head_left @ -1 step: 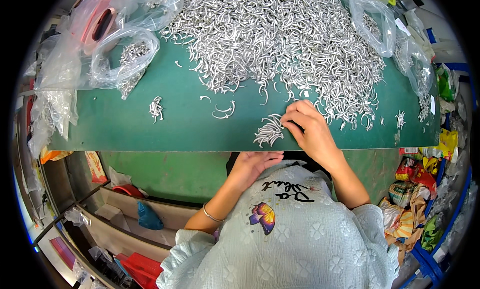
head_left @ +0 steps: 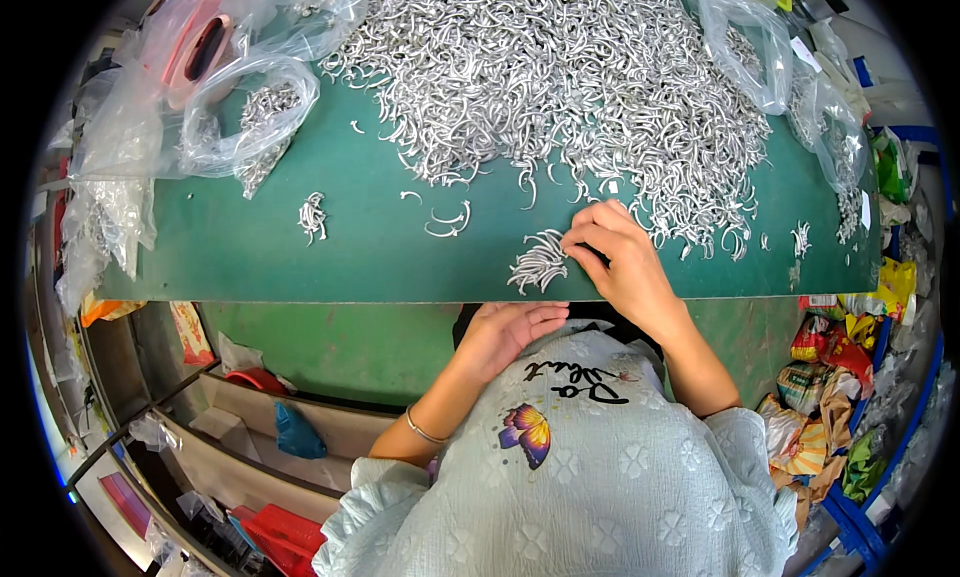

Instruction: The person sorts through a large pile of small crescent-shaped metal parts by hand, picking up individual pieces and grouping them together on the green tabletop.

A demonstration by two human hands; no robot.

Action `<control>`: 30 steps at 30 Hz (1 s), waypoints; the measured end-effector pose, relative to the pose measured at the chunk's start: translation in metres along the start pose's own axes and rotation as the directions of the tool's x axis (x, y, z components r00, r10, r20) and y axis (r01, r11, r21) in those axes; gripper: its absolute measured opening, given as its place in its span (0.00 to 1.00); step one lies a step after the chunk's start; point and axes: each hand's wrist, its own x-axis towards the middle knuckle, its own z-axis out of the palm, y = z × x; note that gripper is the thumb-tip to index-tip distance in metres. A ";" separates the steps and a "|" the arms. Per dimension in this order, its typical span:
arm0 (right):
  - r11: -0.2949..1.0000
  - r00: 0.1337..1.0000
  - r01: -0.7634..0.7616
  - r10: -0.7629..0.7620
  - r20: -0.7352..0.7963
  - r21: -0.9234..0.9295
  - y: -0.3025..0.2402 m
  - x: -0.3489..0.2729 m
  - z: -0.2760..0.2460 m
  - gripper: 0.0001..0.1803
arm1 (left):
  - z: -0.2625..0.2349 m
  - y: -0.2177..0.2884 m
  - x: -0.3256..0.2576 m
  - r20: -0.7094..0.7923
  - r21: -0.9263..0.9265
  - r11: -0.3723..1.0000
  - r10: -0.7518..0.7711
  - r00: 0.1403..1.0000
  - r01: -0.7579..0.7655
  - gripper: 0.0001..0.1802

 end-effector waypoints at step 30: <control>0.888 0.891 0.454 -0.454 -0.006 0.078 -0.004 -0.061 0.052 0.15 | -0.034 -0.003 0.007 -0.121 -0.460 0.873 -0.242 0.963 0.161 0.21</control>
